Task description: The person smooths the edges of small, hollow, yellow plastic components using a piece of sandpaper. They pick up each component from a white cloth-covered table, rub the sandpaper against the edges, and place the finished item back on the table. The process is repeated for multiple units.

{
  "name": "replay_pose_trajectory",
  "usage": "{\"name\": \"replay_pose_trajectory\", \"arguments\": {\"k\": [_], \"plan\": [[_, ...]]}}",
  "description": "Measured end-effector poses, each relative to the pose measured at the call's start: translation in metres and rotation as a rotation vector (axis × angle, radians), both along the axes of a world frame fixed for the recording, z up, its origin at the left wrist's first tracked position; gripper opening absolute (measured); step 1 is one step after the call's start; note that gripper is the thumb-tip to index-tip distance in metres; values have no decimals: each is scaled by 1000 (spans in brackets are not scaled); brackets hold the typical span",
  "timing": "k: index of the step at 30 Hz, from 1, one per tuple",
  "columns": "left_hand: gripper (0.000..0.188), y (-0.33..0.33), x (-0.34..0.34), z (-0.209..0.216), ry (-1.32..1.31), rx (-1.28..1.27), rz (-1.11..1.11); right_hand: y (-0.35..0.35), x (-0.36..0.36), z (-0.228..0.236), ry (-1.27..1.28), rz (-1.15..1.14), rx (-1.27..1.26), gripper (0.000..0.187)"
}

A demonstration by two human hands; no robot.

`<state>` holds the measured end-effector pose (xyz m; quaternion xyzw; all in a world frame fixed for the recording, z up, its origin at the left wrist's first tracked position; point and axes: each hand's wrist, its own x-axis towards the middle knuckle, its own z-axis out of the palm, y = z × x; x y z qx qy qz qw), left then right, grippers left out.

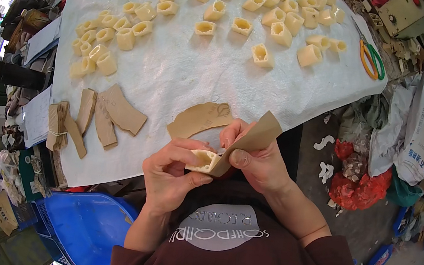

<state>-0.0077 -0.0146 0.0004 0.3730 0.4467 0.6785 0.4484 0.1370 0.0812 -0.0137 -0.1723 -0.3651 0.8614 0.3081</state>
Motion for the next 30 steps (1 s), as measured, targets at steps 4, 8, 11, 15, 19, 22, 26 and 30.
{"name": "replay_pose_trajectory", "arguments": {"k": [4,8,11,15,19,22,26,30], "plan": [[25,-2,-1,-1,-42,12,-66,-4,1,2,-46,-35,49,22],[24,-3,0,3,-60,-23,-79,-4,3,2,-78,21,10,22],[22,1,-2,0,88,13,-84,-2,2,2,-89,-8,129,22],[18,10,-2,1,153,-22,-97,1,-2,-2,-43,-4,170,23],[32,12,3,-5,207,60,-57,3,2,1,-54,49,19,25],[57,12,15,1,185,101,-88,3,-1,-2,-15,17,76,24],[49,13,22,-6,494,108,169,1,-4,1,9,-28,135,22],[26,14,23,12,380,-3,291,6,-3,3,26,-76,243,23]]}}
